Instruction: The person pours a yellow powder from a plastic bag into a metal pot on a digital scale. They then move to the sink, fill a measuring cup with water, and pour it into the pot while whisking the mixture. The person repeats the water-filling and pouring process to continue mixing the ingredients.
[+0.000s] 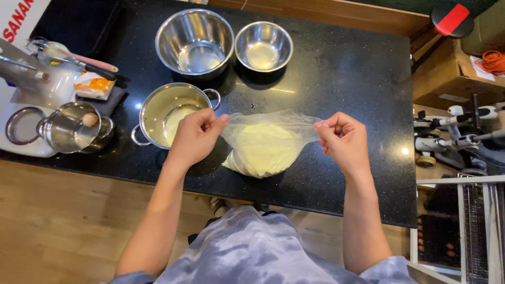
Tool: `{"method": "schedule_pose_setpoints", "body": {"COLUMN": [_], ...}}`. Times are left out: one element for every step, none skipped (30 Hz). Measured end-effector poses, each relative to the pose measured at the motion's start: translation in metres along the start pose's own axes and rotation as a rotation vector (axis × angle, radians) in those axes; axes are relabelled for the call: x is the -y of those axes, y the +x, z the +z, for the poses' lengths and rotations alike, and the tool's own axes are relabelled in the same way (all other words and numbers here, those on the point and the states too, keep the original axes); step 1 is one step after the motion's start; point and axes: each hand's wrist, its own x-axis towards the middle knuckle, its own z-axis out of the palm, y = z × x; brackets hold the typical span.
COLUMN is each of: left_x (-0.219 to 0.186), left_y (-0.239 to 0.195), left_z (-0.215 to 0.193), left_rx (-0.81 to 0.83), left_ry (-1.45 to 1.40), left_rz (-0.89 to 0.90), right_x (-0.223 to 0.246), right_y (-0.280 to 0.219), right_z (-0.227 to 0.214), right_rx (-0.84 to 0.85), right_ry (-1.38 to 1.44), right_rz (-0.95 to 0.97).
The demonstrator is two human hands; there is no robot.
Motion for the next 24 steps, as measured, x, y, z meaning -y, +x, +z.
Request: {"method": "schedule_pose_setpoints", "body": {"left_x": [-0.001, -0.003, -0.004, -0.005, -0.005, -0.003, 0.001, 0.007, 0.013, 0.021, 0.027, 0.034, 0.039, 0.043, 0.046, 0.048, 0.048, 0.048, 0.047, 0.046, 0.045, 0.044, 0.043, 0.043], "left_y": [0.000, -0.001, -0.002, -0.004, -0.006, -0.007, -0.009, -0.012, -0.014, -0.018, -0.022, -0.023, -0.023, -0.022, -0.021, -0.019, -0.014, -0.010, -0.006, -0.001, 0.003, 0.006, 0.008, 0.010], "left_z": [0.002, 0.003, 0.006, 0.007, 0.009, 0.010, 0.012, 0.015, 0.018, 0.022, 0.027, 0.032, 0.038, 0.047, 0.057, 0.066, 0.075, 0.082, 0.087, 0.092, 0.095, 0.096, 0.096, 0.096], "left_rx": [-0.002, -0.004, -0.005, -0.019, -0.031, -0.044, -0.053, -0.063, -0.072, -0.047, -0.020, 0.007, 0.054, 0.101, 0.146, 0.128, 0.110, 0.093, 0.080, 0.068, 0.055, 0.033, 0.010, -0.013], "left_ry": [-0.006, -0.012, -0.019, 0.019, 0.056, 0.093, 0.070, 0.047, 0.025, 0.064, 0.099, 0.135, 0.116, 0.098, 0.079, 0.052, 0.024, -0.003, 0.081, 0.164, 0.247, 0.245, 0.245, 0.244], "left_rz": [-0.004, -0.009, -0.012, -0.034, -0.054, -0.075, -0.017, 0.042, 0.103, 0.188, 0.273, 0.358, 0.332, 0.306, 0.279, 0.331, 0.382, 0.434, 0.386, 0.338, 0.291, 0.337, 0.382, 0.427], "right_x": [-0.004, -0.008, -0.012, -0.017, -0.022, -0.028, -0.036, -0.046, -0.057, -0.068, -0.079, -0.088, -0.096, -0.104, -0.111, -0.117, -0.123, -0.128, -0.132, -0.136, -0.138, -0.140, -0.141, -0.142], "right_y": [0.001, 0.002, 0.002, 0.002, 0.002, 0.002, 0.003, 0.005, 0.005, 0.004, 0.001, 0.000, 0.000, -0.001, -0.002, 0.000, 0.004, 0.007, 0.011, 0.015, 0.018, 0.020, 0.021, 0.022], "right_z": [-0.002, -0.005, -0.007, -0.009, -0.013, -0.017, -0.020, -0.022, -0.021, -0.019, -0.017, -0.015, -0.011, -0.006, 0.000, 0.007, 0.016, 0.025, 0.034, 0.043, 0.049, 0.052, 0.056, 0.060], "right_rx": [0.020, 0.040, 0.059, 0.083, 0.105, 0.127, 0.135, 0.142, 0.146, 0.200, 0.250, 0.299, 0.311, 0.323, 0.336, 0.342, 0.348, 0.354, 0.334, 0.315, 0.294, 0.286, 0.280, 0.273], "right_ry": [0.000, 0.000, -0.001, 0.050, 0.100, 0.150, 0.179, 0.207, 0.238, 0.146, 0.050, -0.046, -0.161, -0.276, -0.391, -0.461, -0.529, -0.598, -0.556, -0.514, -0.472, -0.458, -0.442, -0.426], "right_rz": [-0.006, -0.012, -0.018, 0.014, 0.047, 0.080, 0.059, 0.038, 0.015, -0.077, -0.167, -0.256, -0.261, -0.265, -0.270, -0.329, -0.387, -0.445, -0.494, -0.543, -0.592, -0.593, -0.594, -0.595]}}
